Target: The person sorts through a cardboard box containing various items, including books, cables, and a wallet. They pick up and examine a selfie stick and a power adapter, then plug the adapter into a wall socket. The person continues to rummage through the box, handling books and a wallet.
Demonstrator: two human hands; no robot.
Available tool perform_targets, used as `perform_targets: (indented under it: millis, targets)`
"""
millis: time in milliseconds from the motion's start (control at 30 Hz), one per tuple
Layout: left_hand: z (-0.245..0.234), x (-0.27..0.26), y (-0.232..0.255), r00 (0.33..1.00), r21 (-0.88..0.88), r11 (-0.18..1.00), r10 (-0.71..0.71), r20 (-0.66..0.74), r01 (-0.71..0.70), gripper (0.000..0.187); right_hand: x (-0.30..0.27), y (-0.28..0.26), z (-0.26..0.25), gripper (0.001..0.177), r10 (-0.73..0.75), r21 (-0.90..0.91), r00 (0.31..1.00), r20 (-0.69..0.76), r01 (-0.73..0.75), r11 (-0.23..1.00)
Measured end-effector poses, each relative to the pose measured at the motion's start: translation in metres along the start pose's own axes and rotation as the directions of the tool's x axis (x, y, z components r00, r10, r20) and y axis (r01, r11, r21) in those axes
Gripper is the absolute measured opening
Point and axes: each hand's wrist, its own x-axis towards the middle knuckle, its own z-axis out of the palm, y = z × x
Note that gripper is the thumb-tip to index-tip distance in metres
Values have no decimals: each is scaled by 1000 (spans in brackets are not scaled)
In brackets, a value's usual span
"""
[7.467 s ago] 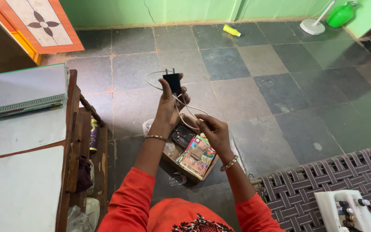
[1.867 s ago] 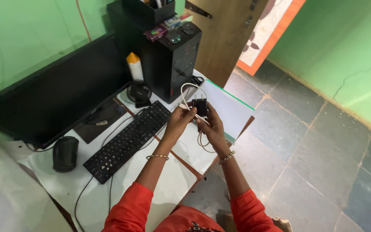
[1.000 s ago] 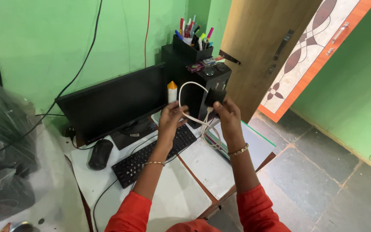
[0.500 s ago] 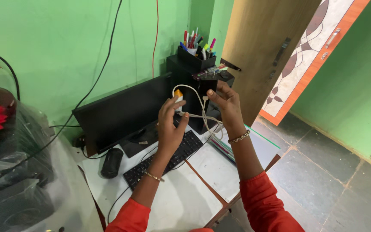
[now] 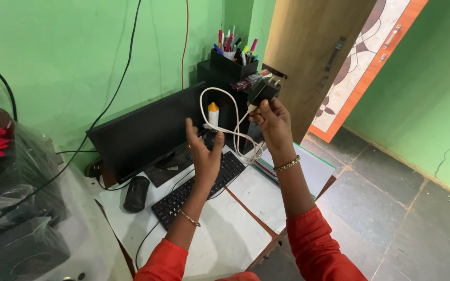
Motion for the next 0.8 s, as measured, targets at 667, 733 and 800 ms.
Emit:
perform_targets:
  millis: [667, 733, 800]
  targets:
    - [10, 25, -4, 893, -514, 738, -289, 345, 437, 36, -19, 21, -26, 22, 33, 90, 993, -112, -23, 996]
    - [7, 27, 0, 891, -524, 735, -254, 377, 431, 37, -17, 19, -28, 21, 30, 77, 992, -123, -21, 997]
    - [4, 27, 3, 898, -555, 723, -219, 381, 412, 37, -15, 15, -30, 21, 4, 76, 995, -103, 3, 997]
